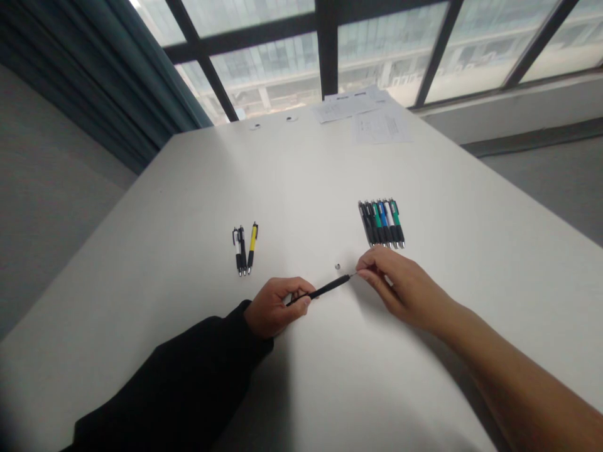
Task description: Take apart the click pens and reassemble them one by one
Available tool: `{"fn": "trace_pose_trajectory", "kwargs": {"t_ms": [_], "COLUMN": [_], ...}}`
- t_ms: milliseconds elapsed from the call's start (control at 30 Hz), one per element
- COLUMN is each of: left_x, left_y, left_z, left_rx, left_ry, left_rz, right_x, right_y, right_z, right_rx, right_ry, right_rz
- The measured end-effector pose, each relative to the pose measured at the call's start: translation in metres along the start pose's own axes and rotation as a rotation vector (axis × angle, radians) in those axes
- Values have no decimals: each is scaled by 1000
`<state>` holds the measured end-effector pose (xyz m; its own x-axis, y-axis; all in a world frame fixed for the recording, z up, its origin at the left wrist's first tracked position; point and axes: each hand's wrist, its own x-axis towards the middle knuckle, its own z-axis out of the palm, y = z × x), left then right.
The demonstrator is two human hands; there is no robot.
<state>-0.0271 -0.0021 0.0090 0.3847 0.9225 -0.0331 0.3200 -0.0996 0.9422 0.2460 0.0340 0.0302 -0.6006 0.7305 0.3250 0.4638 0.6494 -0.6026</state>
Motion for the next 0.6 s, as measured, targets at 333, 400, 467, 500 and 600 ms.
{"fn": "trace_pose_trajectory", "kwargs": {"t_ms": [333,400,467,500,600], "left_x": [0,0,0,-1,-1], "left_y": [-2,-1,-1,0,0], "left_z": [0,0,0,0,0], "left_rx": [1,-1,-5,-5,-4], "left_ry": [-83,-78,-70,-69,-71], "left_rz": [4,1,-7,-10,-12], "right_x": [0,0,0,0,0], "right_y": [-6,-7,-7,-8,-7], "right_z": [6,6,6,6,7], "right_rx": [219,277,330,355,436], "right_ry": [-31,-38,-33,-26,-10], "right_rz": [187,231,261,269,290]}}
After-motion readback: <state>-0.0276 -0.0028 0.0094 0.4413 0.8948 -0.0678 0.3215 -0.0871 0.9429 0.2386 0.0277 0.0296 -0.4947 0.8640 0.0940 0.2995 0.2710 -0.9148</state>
